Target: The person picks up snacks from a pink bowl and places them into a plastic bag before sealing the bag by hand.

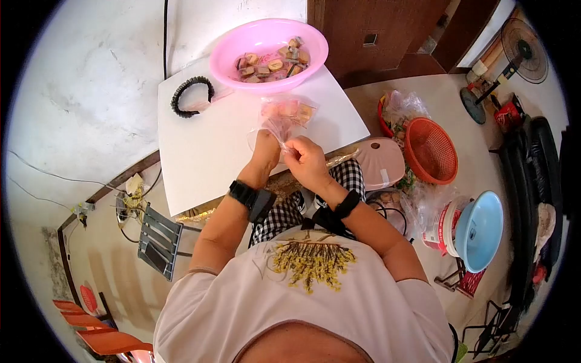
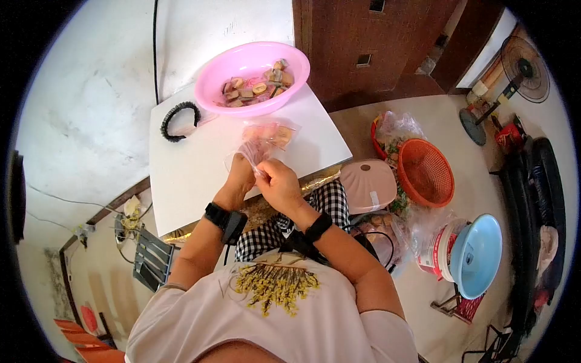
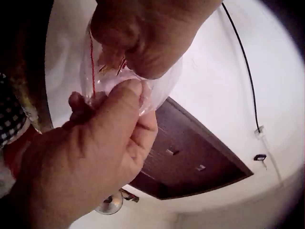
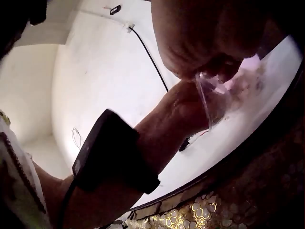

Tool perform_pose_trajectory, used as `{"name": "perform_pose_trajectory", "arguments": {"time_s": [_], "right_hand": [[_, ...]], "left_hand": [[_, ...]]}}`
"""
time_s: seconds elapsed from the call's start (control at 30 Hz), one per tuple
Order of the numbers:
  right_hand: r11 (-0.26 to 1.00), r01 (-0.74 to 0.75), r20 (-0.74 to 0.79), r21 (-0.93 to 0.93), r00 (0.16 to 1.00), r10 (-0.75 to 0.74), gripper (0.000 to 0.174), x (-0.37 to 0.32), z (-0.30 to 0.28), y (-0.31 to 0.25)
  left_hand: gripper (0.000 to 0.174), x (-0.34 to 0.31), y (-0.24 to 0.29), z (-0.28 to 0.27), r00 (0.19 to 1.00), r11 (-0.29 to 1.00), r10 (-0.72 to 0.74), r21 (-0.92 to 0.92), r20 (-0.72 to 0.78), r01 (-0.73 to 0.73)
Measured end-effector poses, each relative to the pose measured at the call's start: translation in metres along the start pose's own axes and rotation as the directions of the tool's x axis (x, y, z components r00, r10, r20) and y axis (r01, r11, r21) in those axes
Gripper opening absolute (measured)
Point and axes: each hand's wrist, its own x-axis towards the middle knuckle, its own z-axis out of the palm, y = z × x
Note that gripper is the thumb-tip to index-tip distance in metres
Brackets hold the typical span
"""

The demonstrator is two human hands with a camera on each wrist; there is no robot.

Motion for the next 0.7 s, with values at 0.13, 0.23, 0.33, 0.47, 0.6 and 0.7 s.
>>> {"name": "perform_pose_trajectory", "arguments": {"time_s": [0.13,0.23,0.33,0.47,0.6,0.7], "right_hand": [[0.999,-0.01,-0.008,0.052,1.0,0.01,0.01,-0.002,0.002,0.004],[0.999,-0.037,0.015,0.027,0.999,0.037,0.008,-0.005,0.005,0.012],[0.999,-0.041,0.081,0.027,0.996,0.038,0.007,-0.003,-0.001,0.01],[0.996,-0.078,0.087,0.036,0.993,0.074,0.007,0.002,-0.008,0.016],[0.985,-0.16,0.085,0.058,0.984,0.155,0.007,0.008,-0.008,0.036],[0.974,-0.224,0.147,0.021,0.965,0.219,0.007,0.009,-0.003,0.057]], "left_hand": [[0.043,-0.027,0.014,0.016,0.995,0.944,-0.017,0.327,-0.095,0.048],[0.049,-0.02,0.006,0.0,1.0,0.902,0.003,0.432,0.0,-0.003],[0.046,-0.007,0.002,-0.017,0.993,0.817,0.072,0.566,0.089,-0.109],[0.035,-0.021,0.039,-0.014,0.959,0.487,-0.175,0.866,0.221,-0.111],[0.022,-0.035,0.109,-0.009,0.883,0.5,-0.342,0.858,0.322,-0.119],[0.02,0.001,0.156,-0.011,0.905,0.508,-0.272,0.848,0.327,-0.154]]}}
